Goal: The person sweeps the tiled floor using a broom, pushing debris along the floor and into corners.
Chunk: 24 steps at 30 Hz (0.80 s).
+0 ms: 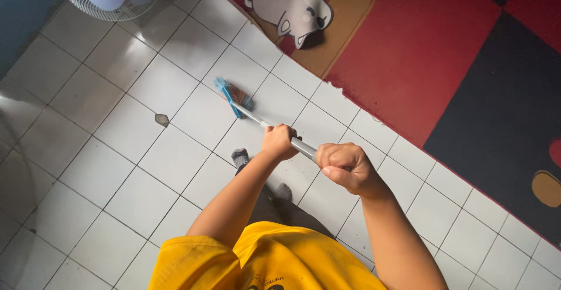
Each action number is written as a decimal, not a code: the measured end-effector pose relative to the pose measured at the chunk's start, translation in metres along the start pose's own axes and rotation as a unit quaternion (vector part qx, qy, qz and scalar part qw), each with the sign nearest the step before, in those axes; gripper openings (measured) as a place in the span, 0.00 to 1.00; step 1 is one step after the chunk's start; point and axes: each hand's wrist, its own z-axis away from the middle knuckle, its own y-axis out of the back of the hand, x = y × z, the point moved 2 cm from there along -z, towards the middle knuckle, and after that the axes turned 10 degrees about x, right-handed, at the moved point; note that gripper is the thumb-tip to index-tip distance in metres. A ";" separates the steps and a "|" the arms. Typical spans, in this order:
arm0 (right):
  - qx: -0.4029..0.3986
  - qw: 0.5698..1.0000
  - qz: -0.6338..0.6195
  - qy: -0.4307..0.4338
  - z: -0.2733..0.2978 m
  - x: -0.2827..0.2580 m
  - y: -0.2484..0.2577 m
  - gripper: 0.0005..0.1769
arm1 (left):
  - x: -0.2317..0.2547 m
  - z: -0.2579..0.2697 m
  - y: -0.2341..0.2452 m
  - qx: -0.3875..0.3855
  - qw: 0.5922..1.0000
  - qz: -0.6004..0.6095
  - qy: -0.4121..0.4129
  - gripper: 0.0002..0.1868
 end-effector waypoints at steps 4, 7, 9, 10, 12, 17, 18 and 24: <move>-0.012 0.998 -0.057 -0.019 -0.026 0.033 -0.017 0.18 | -0.048 0.001 0.019 -0.002 0.998 -0.028 0.060 0.11; 0.003 0.996 -0.075 -0.050 -0.039 0.067 -0.020 0.19 | -0.082 -0.001 0.022 -0.001 0.994 -0.047 0.102 0.05; 0.030 0.995 -0.031 -0.090 -0.050 0.095 -0.025 0.17 | -0.107 -0.006 0.026 -0.012 0.989 -0.072 0.131 0.04; 0.045 0.993 -0.008 -0.109 -0.055 0.106 -0.026 0.17 | -0.119 -0.011 0.031 -0.019 0.985 -0.088 0.144 0.04; 0.069 0.987 0.033 -0.144 -0.066 0.123 -0.031 0.14 | -0.134 -0.018 0.040 -0.011 0.982 -0.094 0.162 0.05; 0.143 0.984 -0.067 -0.089 -0.113 0.097 -0.022 0.14 | -0.122 -0.057 0.094 0.077 0.984 0.024 0.160 0.25; 0.145 0.983 -0.095 -0.064 -0.126 0.081 -0.015 0.15 | -0.111 -0.069 0.106 0.084 0.985 0.045 0.145 0.26; 0.121 0.983 -0.111 0.076 -0.198 -0.041 0.006 0.17 | -0.023 -0.131 0.172 0.103 0.966 0.236 0.018 0.18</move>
